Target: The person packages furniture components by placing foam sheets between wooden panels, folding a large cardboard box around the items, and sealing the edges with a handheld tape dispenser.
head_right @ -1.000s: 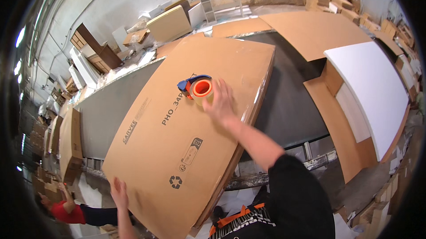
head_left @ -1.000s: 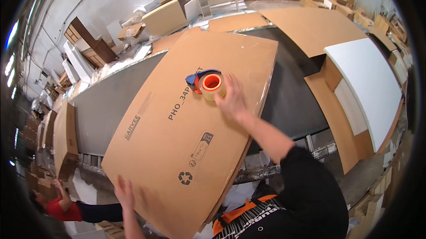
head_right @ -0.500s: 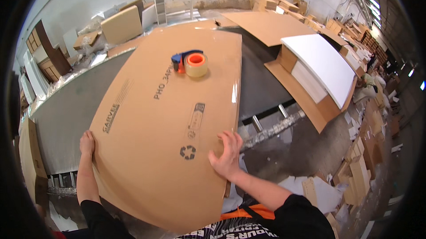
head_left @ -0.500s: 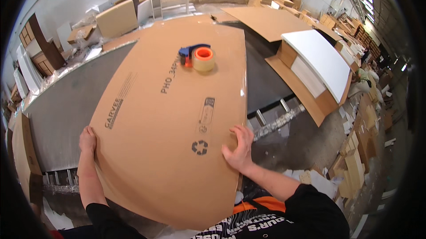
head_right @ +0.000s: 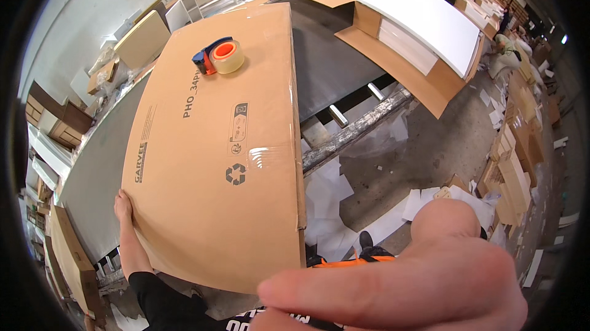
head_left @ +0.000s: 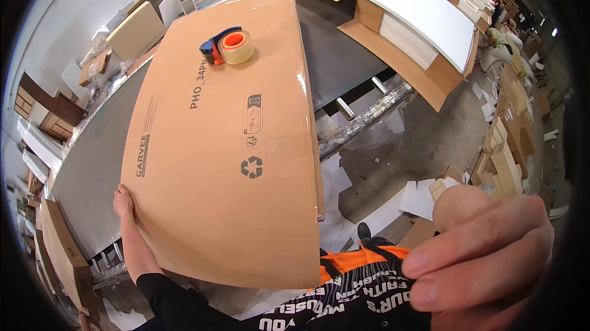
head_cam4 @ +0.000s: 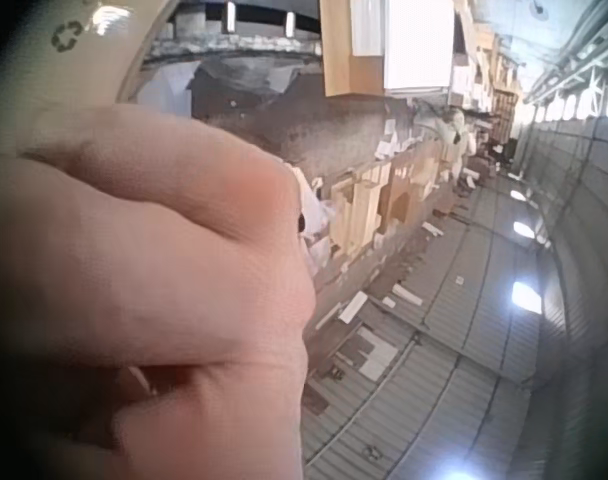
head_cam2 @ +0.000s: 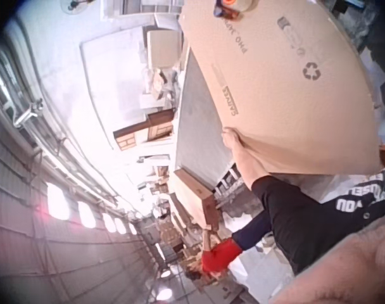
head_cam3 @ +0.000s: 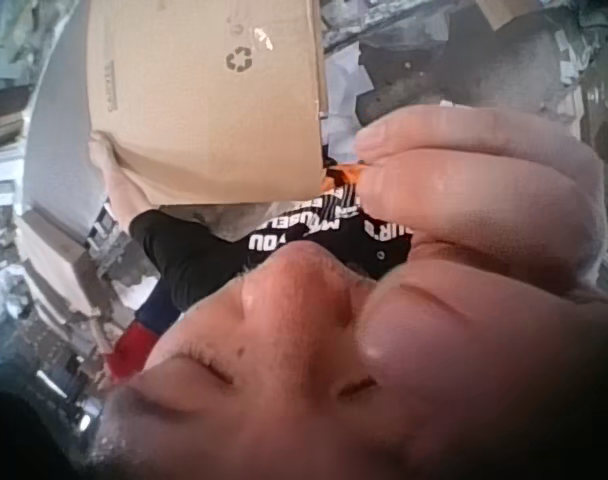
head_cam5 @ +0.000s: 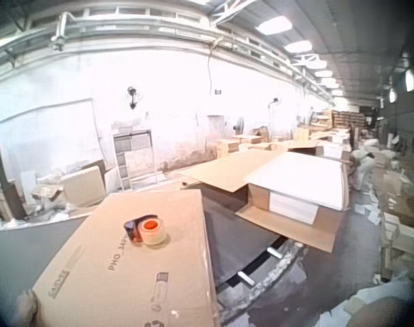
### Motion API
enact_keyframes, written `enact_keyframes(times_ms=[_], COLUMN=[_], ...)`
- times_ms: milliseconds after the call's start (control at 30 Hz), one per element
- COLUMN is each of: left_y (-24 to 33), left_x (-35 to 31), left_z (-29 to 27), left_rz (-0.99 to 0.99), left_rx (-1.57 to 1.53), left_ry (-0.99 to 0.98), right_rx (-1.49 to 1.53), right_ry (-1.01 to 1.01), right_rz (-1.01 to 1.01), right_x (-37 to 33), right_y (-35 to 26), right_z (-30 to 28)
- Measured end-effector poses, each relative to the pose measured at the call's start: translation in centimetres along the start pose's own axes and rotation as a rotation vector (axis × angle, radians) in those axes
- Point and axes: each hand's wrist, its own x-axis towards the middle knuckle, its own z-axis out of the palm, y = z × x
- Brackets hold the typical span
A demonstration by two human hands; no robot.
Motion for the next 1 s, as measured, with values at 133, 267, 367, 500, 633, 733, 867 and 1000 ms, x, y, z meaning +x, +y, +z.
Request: enact_keyframes(times_ms=[133, 267, 367, 500, 633, 733, 867, 1000], left_y=[0.0, -2.2, -7.6, 0.2, 2.1, 2.9, 7.5, 5.5], left_x=[-2.2, -6.3, -8.5, -18.6, -29.1, -36.8, -43.3, -43.6], left_z=[-0.3, -0.6, 0.4, -0.4, -1.2, -1.9, -2.0, 4.2], left_rz=[-0.064, 0.115, -0.153, -0.195, -0.318, -0.301, -0.369, -0.222], left_rx=[0.092, 0.176, -0.049, 0.016, -0.006, -0.084, -0.136, -0.47], left_ry=[0.035, -0.068, 0.011, 0.031, 0.084, 0.154, 0.275, 0.847], right_rx=[-0.027, 0.008, 0.105, 0.283, 0.296, 0.044, 0.027, -0.163], right_ry=[-0.001, 0.093, 0.287, 0.543, 0.151, -0.123, -0.099, 0.663], right_rz=[-0.019, -0.055, -0.056, 0.418, 0.865, 0.79, 0.675, 0.313], right_x=[-2.3, -3.8, -5.2, -13.7, -22.8, -25.8, -25.3, -28.4], right_y=[0.9, 2.1, 4.9, 4.8, 2.5, 5.8, 7.9, 10.5], right_z=[-0.4, -0.7, 0.8, 5.9, 15.4, 17.0, 18.0, 32.8])
